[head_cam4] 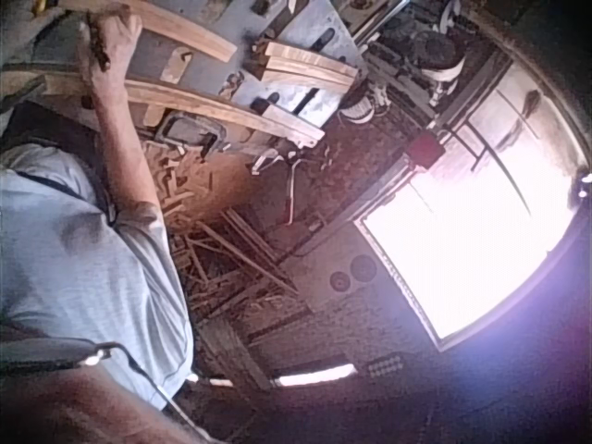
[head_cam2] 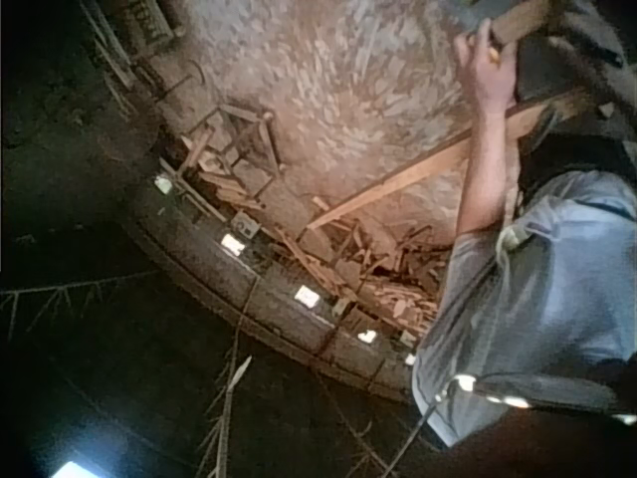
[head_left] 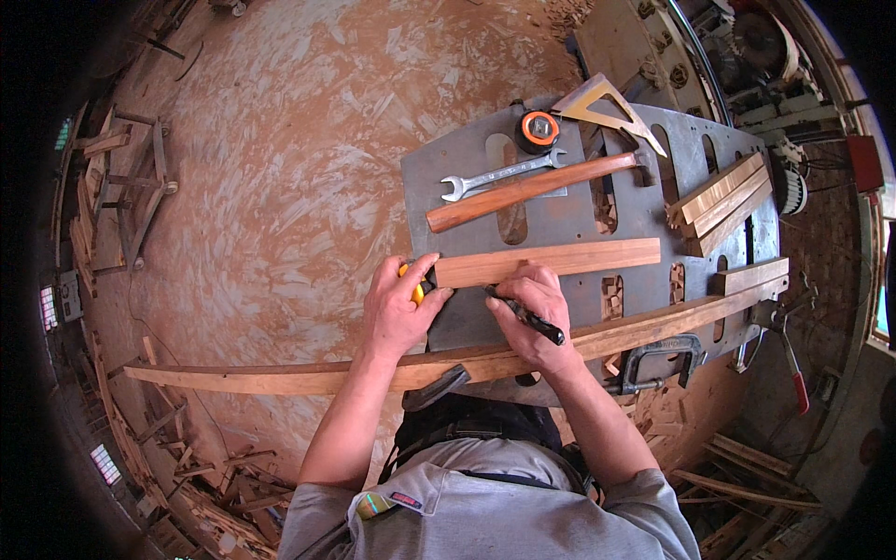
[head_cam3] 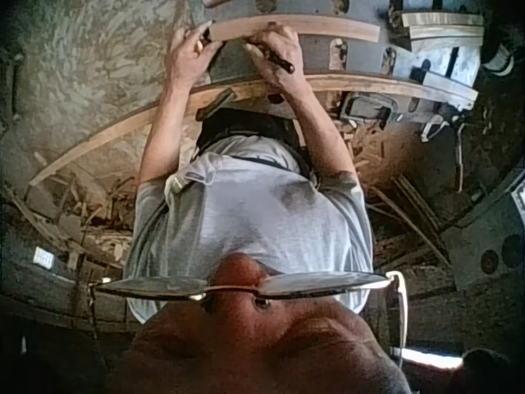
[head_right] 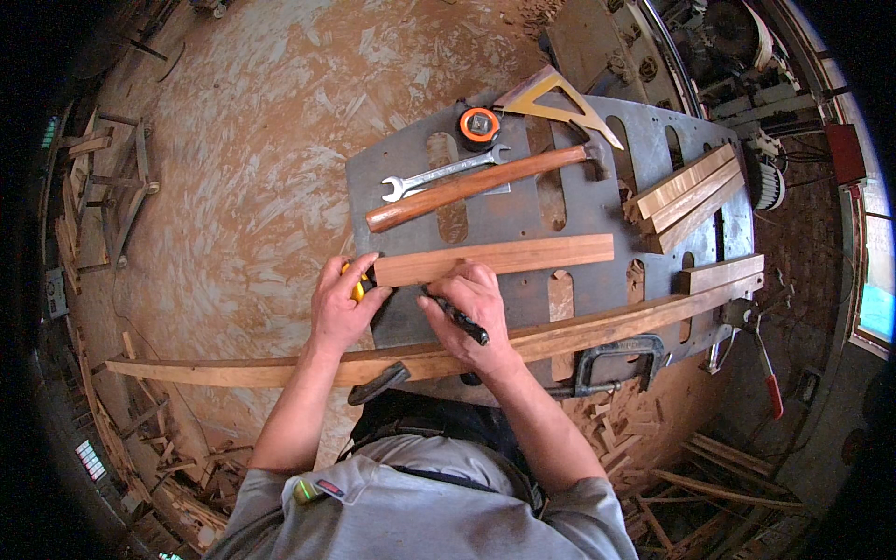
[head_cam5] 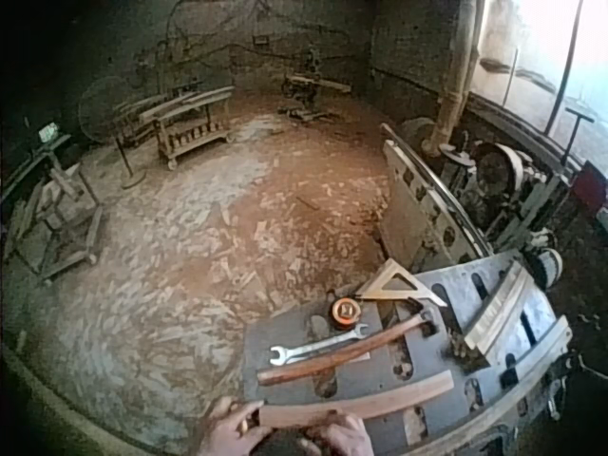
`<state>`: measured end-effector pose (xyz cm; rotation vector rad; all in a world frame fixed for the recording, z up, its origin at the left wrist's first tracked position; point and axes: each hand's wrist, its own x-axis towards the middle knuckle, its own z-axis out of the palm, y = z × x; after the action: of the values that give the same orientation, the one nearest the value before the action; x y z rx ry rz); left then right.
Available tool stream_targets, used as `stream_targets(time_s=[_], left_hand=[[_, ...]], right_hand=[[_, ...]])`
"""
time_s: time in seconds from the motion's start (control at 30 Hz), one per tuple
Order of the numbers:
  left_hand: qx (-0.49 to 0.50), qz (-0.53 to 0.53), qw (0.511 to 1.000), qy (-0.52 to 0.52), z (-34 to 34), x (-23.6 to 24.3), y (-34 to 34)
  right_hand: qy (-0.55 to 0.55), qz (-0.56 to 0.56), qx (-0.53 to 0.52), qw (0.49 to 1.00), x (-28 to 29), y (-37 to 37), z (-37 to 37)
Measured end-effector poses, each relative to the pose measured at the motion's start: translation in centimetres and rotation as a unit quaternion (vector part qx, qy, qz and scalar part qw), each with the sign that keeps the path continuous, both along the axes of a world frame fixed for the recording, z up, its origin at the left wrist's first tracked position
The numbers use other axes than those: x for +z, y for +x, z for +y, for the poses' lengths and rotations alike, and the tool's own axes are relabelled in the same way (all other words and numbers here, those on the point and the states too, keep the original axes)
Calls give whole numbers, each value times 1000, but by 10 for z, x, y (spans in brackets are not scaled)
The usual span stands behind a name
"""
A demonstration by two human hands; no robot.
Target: The person uses a specialized clamp and a tape measure to secure and measure wooden boards on a workshop table, then marks a board using a pen.
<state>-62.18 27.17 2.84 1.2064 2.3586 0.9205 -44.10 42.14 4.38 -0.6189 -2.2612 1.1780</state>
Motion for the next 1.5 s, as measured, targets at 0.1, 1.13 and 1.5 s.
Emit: stream_targets(time_s=[0.1, 1.13, 1.5], left_hand=[[0, -10, 1000, -6, 0, 1, 0], [8, -12, 1000, -3, 1, 0, 1], [-11, 17, 1000, -2, -1, -2, 1]], right_hand=[[-5, -1, 10, 1000, 2, 0, 0], [-65, 3, -142, 988, -14, 82, 8], [76, -41, -87, 992, -9, 75, 7]])
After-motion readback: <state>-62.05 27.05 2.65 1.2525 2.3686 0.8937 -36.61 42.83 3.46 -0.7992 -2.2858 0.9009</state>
